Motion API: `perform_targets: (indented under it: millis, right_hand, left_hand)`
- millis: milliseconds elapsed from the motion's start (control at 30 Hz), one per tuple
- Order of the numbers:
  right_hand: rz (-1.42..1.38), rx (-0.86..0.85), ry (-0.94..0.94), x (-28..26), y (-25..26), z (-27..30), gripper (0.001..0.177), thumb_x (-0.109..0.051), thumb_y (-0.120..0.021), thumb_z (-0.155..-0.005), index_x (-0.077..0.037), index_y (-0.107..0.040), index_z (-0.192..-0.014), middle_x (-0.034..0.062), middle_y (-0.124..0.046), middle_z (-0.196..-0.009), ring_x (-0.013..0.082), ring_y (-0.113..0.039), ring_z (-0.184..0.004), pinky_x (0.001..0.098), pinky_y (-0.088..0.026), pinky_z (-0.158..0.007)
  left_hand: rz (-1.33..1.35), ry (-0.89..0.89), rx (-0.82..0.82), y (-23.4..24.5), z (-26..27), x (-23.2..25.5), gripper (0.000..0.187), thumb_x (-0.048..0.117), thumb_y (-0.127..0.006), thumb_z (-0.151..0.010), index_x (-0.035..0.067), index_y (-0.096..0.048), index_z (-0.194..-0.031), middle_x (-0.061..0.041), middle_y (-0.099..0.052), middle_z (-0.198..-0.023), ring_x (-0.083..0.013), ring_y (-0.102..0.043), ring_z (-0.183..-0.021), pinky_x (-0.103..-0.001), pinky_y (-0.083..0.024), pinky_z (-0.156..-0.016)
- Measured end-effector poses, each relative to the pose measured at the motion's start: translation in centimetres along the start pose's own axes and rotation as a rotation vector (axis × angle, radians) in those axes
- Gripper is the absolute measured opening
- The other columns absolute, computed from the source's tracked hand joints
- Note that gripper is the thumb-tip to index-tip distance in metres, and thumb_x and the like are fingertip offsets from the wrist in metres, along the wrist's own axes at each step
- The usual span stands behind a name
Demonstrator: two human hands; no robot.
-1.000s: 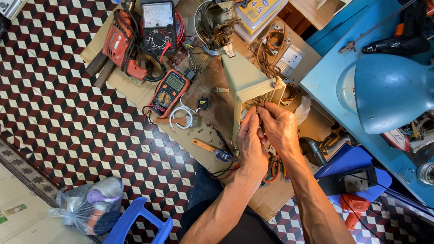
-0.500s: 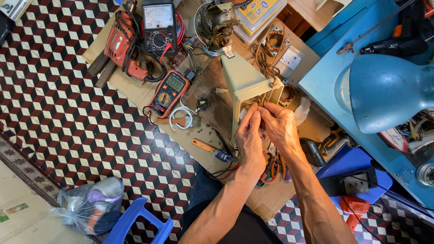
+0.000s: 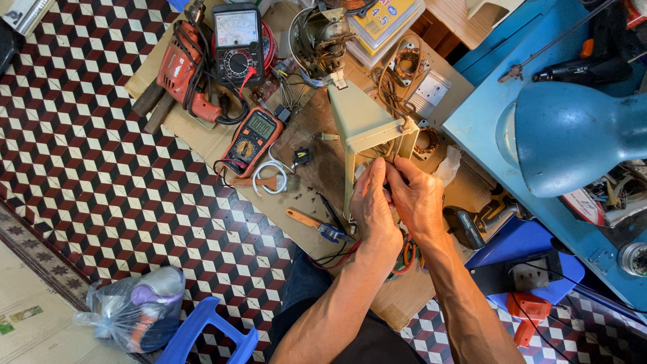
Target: The person works on a small beige electrical box, manipulating internal wires and components. They use pliers to cut wires and a heat gun to apply heat to a small container of solder or flux, then continue adjusting the wiring inside the box.
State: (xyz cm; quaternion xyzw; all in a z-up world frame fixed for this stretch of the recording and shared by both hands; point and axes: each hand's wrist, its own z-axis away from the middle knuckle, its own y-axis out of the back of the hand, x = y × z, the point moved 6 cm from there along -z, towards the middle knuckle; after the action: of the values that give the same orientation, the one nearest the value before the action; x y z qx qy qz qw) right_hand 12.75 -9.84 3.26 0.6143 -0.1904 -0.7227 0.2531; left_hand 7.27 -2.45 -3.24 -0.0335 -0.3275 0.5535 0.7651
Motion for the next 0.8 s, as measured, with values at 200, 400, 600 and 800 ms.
perform_targets:
  millis: [200, 400, 600, 800]
  right_hand:
    - [0.033, 0.051, 0.122, 0.0, 0.1, 0.4, 0.020, -0.017, -0.070, -0.096, -0.005, -0.076, -0.112, 0.0159, -0.075, -0.083, 0.0174, -0.072, -0.066, 0.0328, -0.055, -0.061]
    - [-0.077, 0.020, 0.013, 0.9, -0.4, 0.5, 0.019, -0.015, -0.070, -0.096, -0.005, -0.075, -0.111, 0.0120, -0.076, -0.080, 0.0105, -0.068, -0.063, 0.0291, -0.055, -0.059]
    - [-0.067, 0.035, 0.061, 0.6, -0.3, 0.5, 0.020, -0.013, -0.071, -0.096, -0.003, -0.075, -0.113, 0.0116, -0.076, -0.081, 0.0069, -0.066, -0.066, 0.0270, -0.055, -0.060]
    - [-0.126, 0.007, 0.004, 1.0, -0.5, 0.3, 0.021, -0.014, -0.070, -0.097, -0.002, -0.076, -0.113, 0.0075, -0.076, -0.080, 0.0058, -0.063, -0.066, 0.0258, -0.054, -0.059]
  left_hand:
    - [-0.004, 0.102, 0.081, 1.3, -1.8, -1.0, 0.028, 0.034, -0.080, -0.087, 0.013, -0.067, -0.100, 0.006, -0.053, -0.080, -0.0044, -0.041, -0.058, -0.023, -0.033, -0.051]
    - [0.037, 0.090, 0.093, 1.1, -1.4, -0.5, 0.030, 0.033, -0.079, -0.084, 0.011, -0.070, -0.102, 0.005, -0.058, -0.080, -0.0048, -0.043, -0.055, -0.024, -0.033, -0.049]
    - [0.000, 0.063, 0.093, 0.6, -0.8, 0.1, 0.032, 0.033, -0.080, -0.084, 0.008, -0.075, -0.104, 0.004, -0.059, -0.078, -0.0039, -0.040, -0.054, -0.023, -0.032, -0.048]
    - [0.047, 0.078, 0.086, 0.6, -1.4, -0.3, 0.025, 0.028, -0.081, -0.083, 0.010, -0.073, -0.098, 0.006, -0.058, -0.075, -0.0039, -0.041, -0.053, -0.022, -0.033, -0.047]
